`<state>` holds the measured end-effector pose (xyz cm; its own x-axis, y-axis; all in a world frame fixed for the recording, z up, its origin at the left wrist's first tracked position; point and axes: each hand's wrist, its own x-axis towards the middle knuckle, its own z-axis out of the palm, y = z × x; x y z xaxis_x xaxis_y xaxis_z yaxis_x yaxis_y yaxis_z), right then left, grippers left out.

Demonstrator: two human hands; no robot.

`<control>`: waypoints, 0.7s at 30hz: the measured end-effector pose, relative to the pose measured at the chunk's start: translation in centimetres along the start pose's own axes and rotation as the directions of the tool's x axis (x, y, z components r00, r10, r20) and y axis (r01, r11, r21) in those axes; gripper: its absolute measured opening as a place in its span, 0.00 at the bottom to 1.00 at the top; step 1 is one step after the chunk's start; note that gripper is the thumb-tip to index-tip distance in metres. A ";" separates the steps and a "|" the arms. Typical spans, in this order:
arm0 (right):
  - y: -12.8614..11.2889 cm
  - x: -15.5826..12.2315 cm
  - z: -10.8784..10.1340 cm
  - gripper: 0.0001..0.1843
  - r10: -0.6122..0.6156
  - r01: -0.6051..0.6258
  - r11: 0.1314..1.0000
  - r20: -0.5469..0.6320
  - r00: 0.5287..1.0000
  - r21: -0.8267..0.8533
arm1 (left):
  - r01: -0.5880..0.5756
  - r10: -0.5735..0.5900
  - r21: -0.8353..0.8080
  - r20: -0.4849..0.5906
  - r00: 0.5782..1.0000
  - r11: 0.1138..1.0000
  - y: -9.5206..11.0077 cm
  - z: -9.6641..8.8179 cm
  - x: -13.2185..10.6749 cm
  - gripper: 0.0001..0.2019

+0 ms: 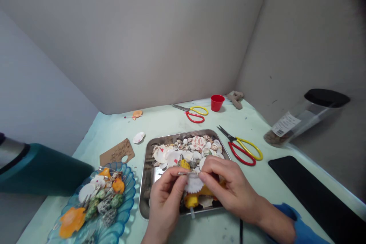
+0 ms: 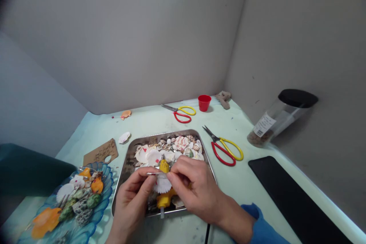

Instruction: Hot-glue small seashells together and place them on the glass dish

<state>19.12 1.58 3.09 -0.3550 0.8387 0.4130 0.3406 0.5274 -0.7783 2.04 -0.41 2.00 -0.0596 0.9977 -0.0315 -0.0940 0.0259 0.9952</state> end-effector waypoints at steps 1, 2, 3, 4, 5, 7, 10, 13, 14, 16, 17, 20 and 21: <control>0.0 0.0 0.0 0.13 0.005 -0.005 1.000 0.005 1.000 0.004 | -0.009 0.009 0.002 -0.006 1.000 1.000 0.0 0.0 0.0 0.08; 0.0 0.0 -0.1 0.13 0.013 -0.013 1.000 0.009 1.000 0.007 | -0.019 0.019 0.001 -0.018 1.000 1.000 0.0 0.1 0.0 0.08; 0.1 0.1 -0.1 0.13 0.019 -0.019 1.000 0.009 1.000 0.009 | -0.022 0.022 -0.002 -0.025 0.999 1.000 0.0 0.1 -0.1 0.08; 0.1 0.1 -0.1 0.13 0.020 -0.020 1.000 0.007 1.000 0.008 | -0.019 0.019 -0.011 -0.036 0.999 1.000 0.0 0.2 0.0 0.08; 0.2 0.1 -0.1 0.13 0.017 -0.017 1.000 0.005 1.000 0.004 | -0.015 0.014 -0.025 -0.050 0.999 1.000 -0.1 0.2 0.0 0.08; 0.3 0.1 0.0 0.12 0.011 -0.011 1.000 0.005 1.000 -0.016 | 0.002 -0.008 -0.065 -0.080 0.997 0.998 -0.3 0.3 0.2 0.09; 0.4 0.0 0.3 0.12 0.002 0.001 0.998 0.045 0.999 -0.070 | 0.020 -0.032 -0.111 -0.110 0.993 0.994 -0.6 0.3 0.4 0.10; 0.5 0.0 0.6 0.14 -0.021 0.030 0.993 0.076 0.997 -0.111 | 0.038 -0.045 -0.087 -0.076 0.996 0.995 -0.6 0.2 0.4 0.10; 0.6 0.0 0.7 0.15 -0.025 0.034 0.993 0.076 0.997 -0.115 | 0.035 -0.040 -0.078 -0.067 0.997 0.996 -0.5 0.2 0.4 0.10; 0.8 -0.1 0.7 0.14 -0.014 0.021 0.993 0.064 0.998 -0.115 | 0.010 -0.014 -0.068 -0.051 0.999 0.998 -0.3 0.2 0.3 0.09; 0.9 -0.1 0.8 0.14 -0.006 0.012 0.993 0.057 0.998 -0.117 | -0.006 0.003 -0.063 -0.040 0.999 0.998 -0.2 0.2 0.3 0.08; 1.1 -0.1 0.7 0.13 -0.003 0.006 0.993 0.031 1.000 -0.121 | -0.058 0.057 -0.034 -0.008 0.998 0.998 0.1 0.2 0.4 0.05; 1.1 -0.2 0.7 0.13 -0.006 0.009 0.992 0.028 1.000 -0.124 | -0.077 0.077 -0.024 -0.006 0.997 0.997 0.1 0.2 0.4 0.05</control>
<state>18.95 1.94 1.83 -0.3808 0.8315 0.4044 0.4424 0.5480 -0.7099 2.18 0.00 2.13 -0.0727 0.9964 0.0442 -0.1128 -0.0522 0.9922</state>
